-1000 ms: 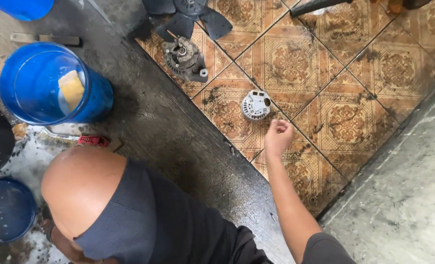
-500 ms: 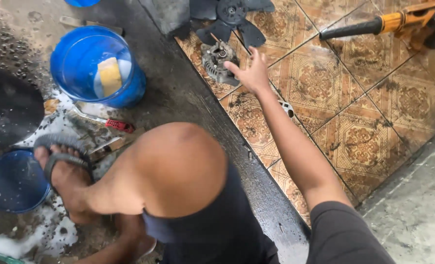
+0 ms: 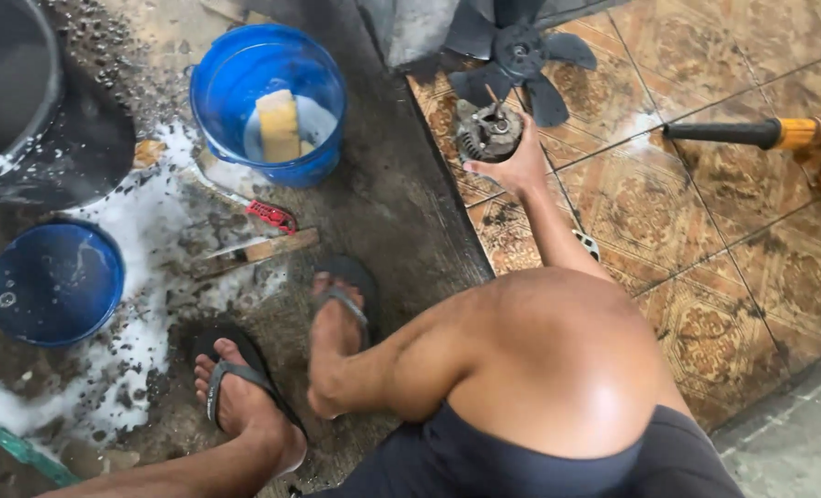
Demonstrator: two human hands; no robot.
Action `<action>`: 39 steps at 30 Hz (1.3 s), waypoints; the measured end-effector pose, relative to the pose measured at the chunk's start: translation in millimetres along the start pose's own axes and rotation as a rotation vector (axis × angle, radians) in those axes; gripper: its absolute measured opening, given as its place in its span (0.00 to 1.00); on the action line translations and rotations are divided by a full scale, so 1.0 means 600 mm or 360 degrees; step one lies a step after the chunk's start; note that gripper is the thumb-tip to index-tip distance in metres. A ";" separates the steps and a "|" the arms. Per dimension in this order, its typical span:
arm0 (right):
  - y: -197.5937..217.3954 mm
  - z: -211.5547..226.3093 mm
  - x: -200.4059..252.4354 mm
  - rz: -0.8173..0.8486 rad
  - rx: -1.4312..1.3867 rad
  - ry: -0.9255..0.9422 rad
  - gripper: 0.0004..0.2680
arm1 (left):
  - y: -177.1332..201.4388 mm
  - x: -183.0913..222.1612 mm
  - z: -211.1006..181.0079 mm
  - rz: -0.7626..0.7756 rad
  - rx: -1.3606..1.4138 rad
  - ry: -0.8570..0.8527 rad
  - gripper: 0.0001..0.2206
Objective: A person is cleaning an alternator part using a brush and soapy water on a tiled floor.
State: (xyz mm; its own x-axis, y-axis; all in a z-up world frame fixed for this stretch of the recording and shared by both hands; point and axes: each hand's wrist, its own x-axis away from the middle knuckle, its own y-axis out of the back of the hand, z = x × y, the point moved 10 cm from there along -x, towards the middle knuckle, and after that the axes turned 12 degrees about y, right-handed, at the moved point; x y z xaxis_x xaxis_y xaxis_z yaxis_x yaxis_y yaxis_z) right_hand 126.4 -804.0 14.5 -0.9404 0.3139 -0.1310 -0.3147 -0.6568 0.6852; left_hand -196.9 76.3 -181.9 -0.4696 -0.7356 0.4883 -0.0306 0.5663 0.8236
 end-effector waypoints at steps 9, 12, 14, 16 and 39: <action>-0.002 0.026 0.003 -0.0074 -0.0172 -0.0219 0.44 | -0.173 -0.043 0.000 -0.0189 -0.0146 0.0061 0.26; 0.007 0.010 0.000 -0.0043 -0.0137 -0.0268 0.45 | -0.242 -0.047 0.018 -0.0239 -0.0205 0.0082 0.27; 0.014 0.048 -0.001 -0.0005 -0.0289 -0.0021 0.38 | -0.284 -0.049 0.030 -0.0271 -0.0240 0.0096 0.27; 0.009 0.041 -0.010 -0.0015 -0.0305 0.0010 0.39 | -0.303 -0.025 0.025 -0.0300 -0.0282 0.0110 0.28; -0.270 0.581 0.139 0.1830 -0.0338 0.0820 0.43 | 0.198 0.246 -0.644 0.1273 0.0132 -0.1233 0.27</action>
State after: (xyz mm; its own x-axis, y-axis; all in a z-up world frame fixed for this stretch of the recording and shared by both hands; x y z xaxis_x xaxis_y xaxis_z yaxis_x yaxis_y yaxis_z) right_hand 143.7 -432.4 142.7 -0.6098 -0.7752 0.1646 0.7404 -0.4832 0.4672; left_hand 71.5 -108.6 99.2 -0.8028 0.2660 0.5336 0.4812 0.8175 0.3165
